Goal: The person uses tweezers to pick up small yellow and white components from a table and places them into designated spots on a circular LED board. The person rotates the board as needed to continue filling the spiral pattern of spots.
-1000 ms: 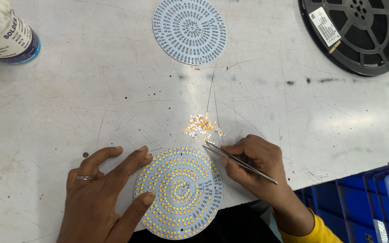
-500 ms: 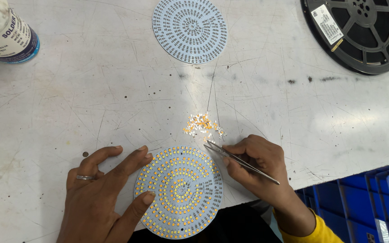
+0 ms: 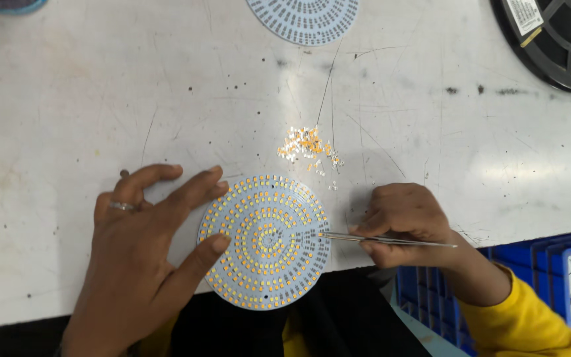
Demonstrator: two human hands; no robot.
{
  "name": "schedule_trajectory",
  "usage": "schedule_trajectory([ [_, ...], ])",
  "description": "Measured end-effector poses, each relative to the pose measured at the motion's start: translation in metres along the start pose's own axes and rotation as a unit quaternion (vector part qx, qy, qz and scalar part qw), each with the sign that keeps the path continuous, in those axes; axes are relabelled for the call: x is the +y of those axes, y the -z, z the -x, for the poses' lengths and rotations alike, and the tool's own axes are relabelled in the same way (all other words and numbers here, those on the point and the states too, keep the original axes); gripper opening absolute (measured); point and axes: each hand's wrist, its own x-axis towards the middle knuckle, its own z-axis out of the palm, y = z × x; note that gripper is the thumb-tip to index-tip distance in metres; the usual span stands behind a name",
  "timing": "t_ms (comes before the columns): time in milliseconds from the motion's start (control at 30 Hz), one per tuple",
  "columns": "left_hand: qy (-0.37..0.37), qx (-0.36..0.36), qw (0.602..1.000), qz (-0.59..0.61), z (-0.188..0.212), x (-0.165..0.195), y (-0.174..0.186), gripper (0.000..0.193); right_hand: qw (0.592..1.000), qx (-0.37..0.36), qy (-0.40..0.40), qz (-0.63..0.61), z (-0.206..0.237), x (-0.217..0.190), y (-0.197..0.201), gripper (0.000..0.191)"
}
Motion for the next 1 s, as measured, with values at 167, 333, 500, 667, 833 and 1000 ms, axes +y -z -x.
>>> schedule_trajectory([
  [167,0.004,0.012,1.000,-0.007,-0.002,0.005,0.000,0.056,0.998,-0.036,0.044,0.019,-0.011,0.000,0.001,0.012],
  [333,0.011,0.006,1.000,-0.002,-0.004,0.005,0.000,0.056,0.995,-0.071,0.067,0.020,-0.022,-0.002,-0.005,0.014],
  [500,0.007,0.009,1.000,0.000,-0.002,0.003,-0.001,0.057,0.995,-0.074,0.058,0.025,-0.023,-0.004,-0.007,0.014],
  [667,0.007,0.010,1.000,-0.006,0.000,0.001,-0.003,0.056,0.995,-0.074,0.060,0.031,-0.023,-0.004,-0.009,0.013],
  [833,0.005,0.015,1.000,-0.014,-0.003,0.000,-0.003,0.056,0.999,-0.006,0.047,0.022,-0.025,-0.002,-0.006,0.012],
  [1000,0.012,0.008,1.000,-0.015,-0.001,-0.002,-0.005,0.056,0.981,0.089,-0.144,0.096,-0.028,0.002,-0.010,0.014],
])
